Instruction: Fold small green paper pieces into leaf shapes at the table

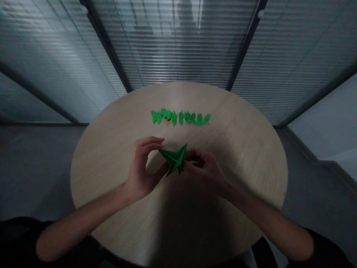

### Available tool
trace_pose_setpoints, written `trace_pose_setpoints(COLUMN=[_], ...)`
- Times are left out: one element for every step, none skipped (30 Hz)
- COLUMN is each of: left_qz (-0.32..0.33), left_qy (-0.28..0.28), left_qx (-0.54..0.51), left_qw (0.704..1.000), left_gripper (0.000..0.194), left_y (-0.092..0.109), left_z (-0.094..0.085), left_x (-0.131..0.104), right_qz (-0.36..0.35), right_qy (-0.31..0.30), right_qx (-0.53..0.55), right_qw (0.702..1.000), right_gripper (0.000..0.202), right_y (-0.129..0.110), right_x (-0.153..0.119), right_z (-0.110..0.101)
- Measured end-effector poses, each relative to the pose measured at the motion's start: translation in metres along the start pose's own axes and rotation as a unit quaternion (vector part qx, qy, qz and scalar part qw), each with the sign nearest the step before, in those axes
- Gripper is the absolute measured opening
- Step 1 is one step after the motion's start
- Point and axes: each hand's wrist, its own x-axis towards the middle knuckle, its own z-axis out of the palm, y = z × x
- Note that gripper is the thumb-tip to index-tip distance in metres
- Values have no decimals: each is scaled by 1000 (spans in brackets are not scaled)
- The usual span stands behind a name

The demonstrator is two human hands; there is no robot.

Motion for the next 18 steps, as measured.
trace_pose_setpoints(left_qz=[-35, -76, -120, -165, -204, -238, -263, -282, -296, -303, -307, -309, -312, -313, -313, -313, -314, -315], left_qy=[2, -3, -19, -45, -73, -98, -119, -136, -148, -159, -167, -170, -168, -164, -160, -156, -151, -145], left_qx=[-18, -51, -97, -155, -216, -268, -308, -333, -347, -354, -359, -365, -369, -373, -376, -378, -381, -384], left_qw=[999, 996, 988, 973, 952, 929, 907, 889, 878, 871, 865, 862, 859, 858, 857, 857, 856, 856], left_gripper=[45, 45, 41, 32, 24, 27, 37, 43, 45, 45, 47, 50, 50, 47, 41, 37, 33, 31], left_y=[-2, -4, -6, -8, -9, -10, -10, -9, -7, -5, -2, -1, 1, 1, 1, 1, 0, -1], left_z=[2, 3, 5, 7, 9, 11, 12, 12, 12, 12, 11, 11, 11, 12, 12, 12, 13, 13], left_x=[-1, -1, -2, -2, -3, -2, -2, -1, 0, 1, 2, 2, 3, 3, 4, 4, 4, 5], right_qz=[-9, -15, -20, -23, -25, -26, -27, -29, -30, -32, -35, -38, -39, -41, -44, -48, -52, -58], right_qy=[8, 12, 12, 12, 12, 13, 16, 21, 27, 31, 33, 36, 38, 42, 47, 56, 65, 73], right_qx=[-2, -5, -10, -16, -21, -26, -31, -36, -42, -50, -61, -73, -86, -98, -111, -121, -128, -130], right_qw=[1000, 1000, 1000, 1000, 999, 999, 999, 999, 998, 998, 997, 996, 995, 993, 992, 990, 988, 987], right_gripper=[30, 30, 30, 29, 28, 27, 26, 25, 25, 24, 24, 23, 21, 19, 17, 15, 14, 13], right_y=[1, 3, 4, 5, 6, 6, 6, 5, 5, 4, 4, 3, 2, 2, 1, 1, 1, 1], right_x=[0, 0, 0, -1, -1, -1, -1, -1, -2, -2, -2, -2, -2, -3, -3, -3, -4, -4], right_z=[0, 1, 1, 1, 1, 1, 2, 2, 3, 3, 4, 5, 6, 6, 7, 8, 8, 8])
